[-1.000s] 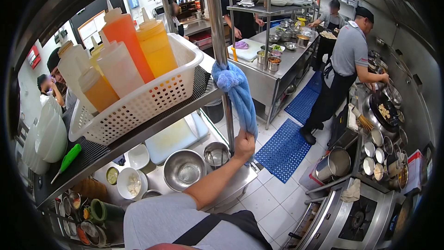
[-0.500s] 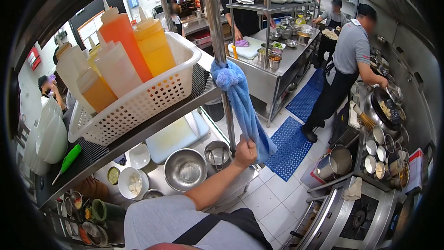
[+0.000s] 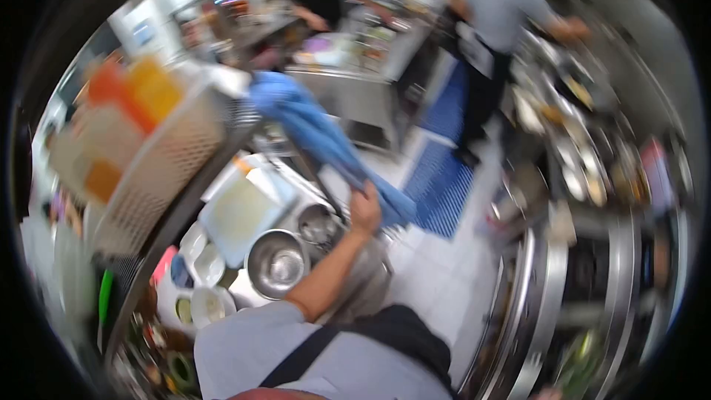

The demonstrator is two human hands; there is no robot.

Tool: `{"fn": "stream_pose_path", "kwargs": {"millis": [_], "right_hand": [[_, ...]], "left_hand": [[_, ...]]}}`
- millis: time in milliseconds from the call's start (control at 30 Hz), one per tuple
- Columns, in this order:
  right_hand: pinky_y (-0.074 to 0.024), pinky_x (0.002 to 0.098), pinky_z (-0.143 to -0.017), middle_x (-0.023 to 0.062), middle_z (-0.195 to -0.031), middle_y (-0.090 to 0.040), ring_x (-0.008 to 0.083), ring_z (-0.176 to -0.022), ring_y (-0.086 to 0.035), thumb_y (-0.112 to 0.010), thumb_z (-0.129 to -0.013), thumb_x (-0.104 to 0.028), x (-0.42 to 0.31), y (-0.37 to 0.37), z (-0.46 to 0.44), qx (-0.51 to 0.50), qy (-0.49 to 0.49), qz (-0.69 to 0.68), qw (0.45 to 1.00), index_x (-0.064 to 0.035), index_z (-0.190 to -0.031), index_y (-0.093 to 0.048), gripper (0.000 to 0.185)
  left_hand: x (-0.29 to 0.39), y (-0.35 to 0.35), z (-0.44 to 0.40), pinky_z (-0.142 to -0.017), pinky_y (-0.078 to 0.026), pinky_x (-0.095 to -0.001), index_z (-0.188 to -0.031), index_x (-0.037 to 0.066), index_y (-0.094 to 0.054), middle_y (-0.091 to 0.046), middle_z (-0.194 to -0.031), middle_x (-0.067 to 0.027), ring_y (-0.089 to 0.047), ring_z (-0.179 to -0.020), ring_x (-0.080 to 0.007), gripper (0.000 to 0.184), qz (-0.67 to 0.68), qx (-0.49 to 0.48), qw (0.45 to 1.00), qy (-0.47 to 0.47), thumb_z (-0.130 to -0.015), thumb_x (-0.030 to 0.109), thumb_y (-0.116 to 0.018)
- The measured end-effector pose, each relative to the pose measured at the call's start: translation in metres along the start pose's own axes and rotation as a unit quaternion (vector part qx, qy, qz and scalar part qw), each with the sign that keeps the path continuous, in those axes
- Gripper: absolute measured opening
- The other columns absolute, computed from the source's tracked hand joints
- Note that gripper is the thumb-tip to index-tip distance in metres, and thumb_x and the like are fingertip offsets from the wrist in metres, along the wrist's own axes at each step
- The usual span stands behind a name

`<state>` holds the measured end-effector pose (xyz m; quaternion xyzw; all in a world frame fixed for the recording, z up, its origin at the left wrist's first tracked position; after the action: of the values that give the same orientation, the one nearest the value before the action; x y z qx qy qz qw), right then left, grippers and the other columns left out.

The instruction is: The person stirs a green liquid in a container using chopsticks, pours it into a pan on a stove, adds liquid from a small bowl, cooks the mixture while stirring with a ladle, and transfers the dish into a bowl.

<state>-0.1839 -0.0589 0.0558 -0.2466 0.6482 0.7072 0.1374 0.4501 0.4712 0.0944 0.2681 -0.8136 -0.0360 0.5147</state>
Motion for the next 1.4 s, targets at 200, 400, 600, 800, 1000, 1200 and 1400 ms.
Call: {"fn": "stream_pose_path", "kwargs": {"millis": [200,400,600,800,1000,1200,1400], "right_hand": [[-0.0424,0.0408,-0.103,0.0278,-0.128,-0.058,0.0391,-0.121,-0.056,-0.065,-0.083,-0.013,-0.058,0.023,0.057,0.032,0.030,0.023,0.999,0.0047,-0.130,-0.055,0.052],[-0.0484,0.0497,-0.085,0.0321,-0.099,-0.064,0.0473,-0.093,-0.063,-0.060,-0.083,-0.009,-0.053,0.058,0.102,0.039,-0.124,0.108,0.986,-0.0091,-0.144,-0.044,0.063],[-0.0512,0.0523,-0.080,0.0304,-0.088,-0.066,0.0448,-0.082,-0.065,-0.056,-0.083,-0.008,-0.009,0.080,0.089,0.011,-0.134,0.220,0.966,-0.0100,-0.150,-0.034,0.070],[-0.0557,0.0473,-0.068,0.0254,-0.085,-0.065,0.0393,-0.075,-0.068,-0.051,-0.084,-0.002,-0.010,0.053,0.102,-0.011,-0.201,0.160,0.966,0.0022,-0.146,-0.035,0.064],[-0.0442,0.0300,-0.041,0.0041,-0.072,-0.053,0.0113,-0.049,-0.049,-0.059,-0.089,-0.006,-0.039,0.035,0.112,-0.001,-0.335,-0.535,0.775,0.0011,-0.127,-0.051,0.039],[-0.0402,0.0275,-0.039,-0.0015,-0.065,-0.050,0.0088,-0.046,-0.046,-0.060,-0.090,-0.004,-0.070,0.030,0.122,0.078,-0.325,-0.403,0.852,-0.0075,-0.149,-0.039,0.062],[-0.0503,0.0461,-0.078,0.0294,-0.086,-0.065,0.0436,-0.082,-0.067,-0.062,-0.084,-0.010,-0.089,0.078,0.122,0.126,-0.291,-0.069,0.946,0.0016,-0.144,-0.039,0.065]], "left_hand": [[0.009,-0.076,0.123,-0.097,-0.047,-0.0465,-0.135,-0.024,-0.032,-0.057,-0.114,-0.0416,-0.060,-0.112,-0.0438,0.085,-0.340,-0.494,0.799,0.044,-0.091,0.044,-0.056],[0.049,-0.163,0.270,-0.081,-0.054,-0.0405,-0.107,-0.005,-0.069,-0.071,-0.083,-0.0211,-0.071,-0.086,-0.0316,0.056,-0.184,-0.761,0.613,-0.109,-0.092,0.047,-0.057],[0.213,-0.225,0.347,-0.079,-0.055,-0.0318,-0.118,-0.006,-0.063,-0.070,-0.102,-0.0171,-0.068,-0.093,-0.0214,0.058,0.086,-0.877,0.469,0.064,-0.101,0.046,-0.047],[0.289,-0.267,0.478,-0.070,-0.057,-0.0348,-0.122,-0.003,-0.056,-0.067,-0.097,-0.0142,-0.068,-0.085,-0.0229,0.059,0.081,-0.928,0.307,0.192,-0.098,0.051,-0.050],[0.297,-0.270,0.537,-0.045,-0.051,-0.0263,-0.106,0.004,-0.058,-0.057,-0.070,-0.0021,-0.054,-0.051,-0.0107,0.045,-0.013,-0.946,0.261,0.190,-0.095,0.047,-0.056],[0.300,-0.263,0.540,-0.037,-0.033,-0.0257,-0.092,0.008,-0.053,-0.051,-0.064,0.0004,-0.048,-0.045,-0.0103,0.034,-0.006,-0.933,0.303,0.194,-0.095,0.043,-0.055],[0.294,-0.262,0.544,-0.039,-0.037,-0.0273,-0.093,0.008,-0.051,-0.051,-0.063,-0.0001,-0.048,-0.046,-0.0109,0.033,-0.010,-0.930,0.287,0.227,-0.096,0.041,-0.056]]}}
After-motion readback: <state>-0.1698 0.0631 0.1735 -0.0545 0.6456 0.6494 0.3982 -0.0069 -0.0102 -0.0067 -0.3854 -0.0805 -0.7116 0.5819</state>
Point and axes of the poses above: each hand's wrist, its own z-axis away from the middle knuckle, its own y-axis out of the back of the hand, x = y × z, the point moved 6 cm from there along -z, towards the middle knuckle
